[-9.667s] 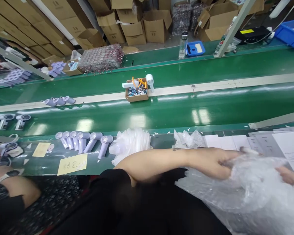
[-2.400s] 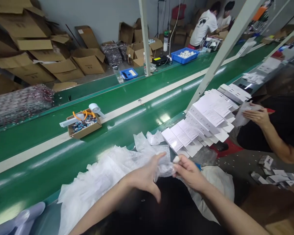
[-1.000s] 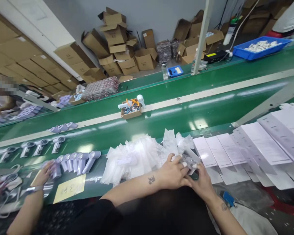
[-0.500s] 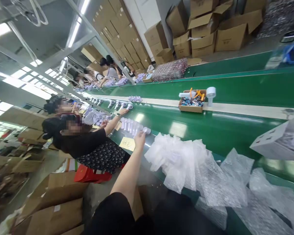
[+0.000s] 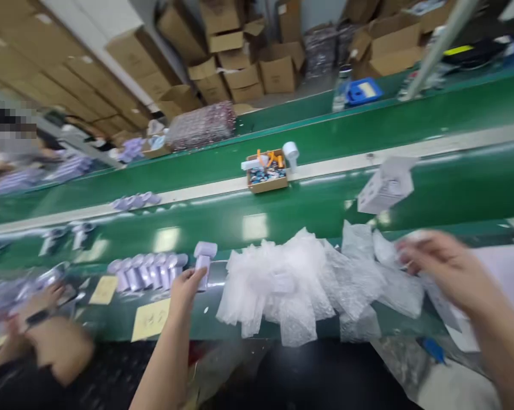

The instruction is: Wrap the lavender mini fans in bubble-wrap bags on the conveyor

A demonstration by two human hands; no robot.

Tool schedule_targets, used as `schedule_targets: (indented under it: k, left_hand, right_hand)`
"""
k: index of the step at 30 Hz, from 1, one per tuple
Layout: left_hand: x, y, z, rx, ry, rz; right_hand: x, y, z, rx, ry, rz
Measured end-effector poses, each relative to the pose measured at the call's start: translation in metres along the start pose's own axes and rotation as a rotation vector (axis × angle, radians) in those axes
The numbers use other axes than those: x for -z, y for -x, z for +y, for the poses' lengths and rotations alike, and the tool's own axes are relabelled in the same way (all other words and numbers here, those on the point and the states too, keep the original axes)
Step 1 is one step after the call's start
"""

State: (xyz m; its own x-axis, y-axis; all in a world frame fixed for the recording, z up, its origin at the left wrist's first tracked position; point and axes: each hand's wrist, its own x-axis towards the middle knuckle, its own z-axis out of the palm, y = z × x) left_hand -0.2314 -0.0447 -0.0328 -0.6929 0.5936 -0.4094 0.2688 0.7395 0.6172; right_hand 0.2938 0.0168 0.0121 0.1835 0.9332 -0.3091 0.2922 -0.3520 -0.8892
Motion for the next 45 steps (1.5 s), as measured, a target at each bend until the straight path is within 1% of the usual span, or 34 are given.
schedule_targets:
  k: [1, 2, 3, 4, 5, 6, 7, 8, 9, 10, 11, 12, 13, 14, 16, 18, 20, 21, 24, 25, 27, 28, 29, 30, 31, 32, 33, 35, 36, 38, 40, 43, 45]
  left_hand:
    - [-0.012, 0.018, 0.013, -0.029, 0.226, -0.105]
    - [-0.029, 0.042, 0.027, -0.065, 0.396, -0.254]
    - [-0.050, 0.071, 0.041, -0.091, 0.485, -0.405]
    - [-0.075, 0.103, 0.054, -0.108, 0.508, -0.561]
    - [-0.103, 0.136, 0.066, -0.112, 0.497, -0.687]
    - [-0.133, 0.165, 0.076, -0.129, 0.452, -0.818]
    - [-0.162, 0.189, 0.085, -0.146, 0.388, -0.965]
    - [-0.190, 0.206, 0.095, -0.172, 0.323, -1.078]
    - [-0.216, 0.215, 0.106, -0.230, 0.228, -1.175]
    - [-0.240, 0.215, 0.118, -0.300, 0.102, -1.168]
    - [-0.261, 0.209, 0.133, -0.396, -0.035, -1.049]
    - [-0.279, 0.198, 0.150, -0.537, -0.170, -0.851]
    - [-0.295, 0.185, 0.168, -0.662, -0.312, -0.664]
    - [-0.310, 0.171, 0.185, -0.690, -0.366, -0.597]
    - [-0.336, 0.148, 0.212, -0.730, -0.465, -0.575]
    - [-0.354, 0.134, 0.225, -0.750, -0.557, -0.623]
    - [-0.364, 0.124, 0.228, -0.784, -0.647, -0.653]
    - [-0.365, 0.120, 0.229, -0.800, -0.683, -0.660]
    - [-0.357, 0.111, 0.236, -0.826, -0.755, -0.640]
    - [-0.352, 0.111, 0.239, -0.838, -0.765, -0.601]
    - [-0.343, 0.121, 0.238, -0.910, -0.750, -0.466]
    - [-0.341, 0.130, 0.233, -0.958, -0.731, -0.411]
    - [-0.340, 0.142, 0.224, -1.003, -0.717, -0.393]
    - [-0.341, 0.155, 0.211, -1.033, -0.705, -0.409]
    - [-0.343, 0.167, 0.196, -1.018, -0.720, -0.499]
    - [-0.347, 0.177, 0.181, -0.976, -0.747, -0.594]
    - [-0.351, 0.185, 0.166, -0.903, -0.757, -0.647]
    - [-0.359, 0.189, 0.144, -0.786, -0.749, -0.713]
    - [-0.362, 0.187, 0.138, -0.751, -0.729, -0.729]
    - [-0.362, 0.179, 0.135, -0.726, -0.666, -0.762]
    - [-0.357, 0.173, 0.139, -0.707, -0.577, -0.807]
    - [-0.341, 0.176, 0.147, -0.694, -0.446, -0.890]
    - [-0.327, 0.185, 0.151, -0.632, -0.271, -0.925]
  right_hand:
    - [-0.007, 0.019, 0.008, -0.098, -0.077, -0.216]
    - [-0.020, 0.038, 0.017, -0.227, -0.168, -0.386]
    - [-0.036, 0.053, 0.025, -0.309, -0.286, -0.475]
    - [-0.052, 0.065, 0.034, -0.322, -0.433, -0.517]
    - [-0.066, 0.074, 0.041, -0.298, -0.586, -0.526]
    - [-0.074, 0.079, 0.048, -0.282, -0.718, -0.485]
    - [-0.077, 0.081, 0.053, -0.280, -0.824, -0.405]
    - [-0.073, 0.081, 0.058, -0.299, -0.902, -0.292]
    - [-0.064, 0.079, 0.063, -0.328, -0.955, -0.161]
    - [-0.050, 0.077, 0.068, -0.354, -0.984, -0.034]
    - [-0.033, 0.076, 0.073, -0.373, -0.997, 0.066]
    - [-0.015, 0.076, 0.078, -0.384, -0.996, 0.127]
    - [0.002, 0.077, 0.084, -0.398, -0.981, 0.141]
    - [0.017, 0.079, 0.089, -0.424, -0.956, 0.117]
    - [0.038, 0.086, 0.099, -0.510, -0.901, 0.011]
    - [0.047, 0.093, 0.108, -0.571, -0.880, -0.087]
    - [0.049, 0.096, 0.116, -0.605, -0.889, -0.164]
    - [0.049, 0.096, 0.120, -0.621, -0.900, -0.200]
    - [0.044, 0.089, 0.134, -0.680, -0.946, -0.287]
    - [0.041, 0.084, 0.139, -0.695, -0.959, -0.290]
    - [0.034, 0.074, 0.147, -0.706, -0.965, -0.253]
    - [0.031, 0.068, 0.151, -0.704, -0.964, -0.225]
    - [0.028, 0.064, 0.154, -0.698, -0.965, -0.197]
    - [0.026, 0.060, 0.156, -0.691, -0.969, -0.176]
    - [0.025, 0.057, 0.157, -0.687, -0.975, -0.165]
    - [0.025, 0.055, 0.158, -0.684, -0.983, -0.164]
    - [0.025, 0.053, 0.158, -0.679, -0.991, -0.172]
    - [0.027, 0.049, 0.156, -0.663, -0.995, -0.210]
    - [0.027, 0.046, 0.153, -0.651, -0.994, -0.239]
    - [0.026, 0.039, 0.146, -0.618, -0.995, -0.311]
    - [0.021, 0.028, 0.135, -0.583, -1.007, -0.397]
    - [0.015, 0.010, 0.115, -0.519, -1.036, -0.540]
    - [0.015, 0.002, 0.104, -0.475, -1.019, -0.587]
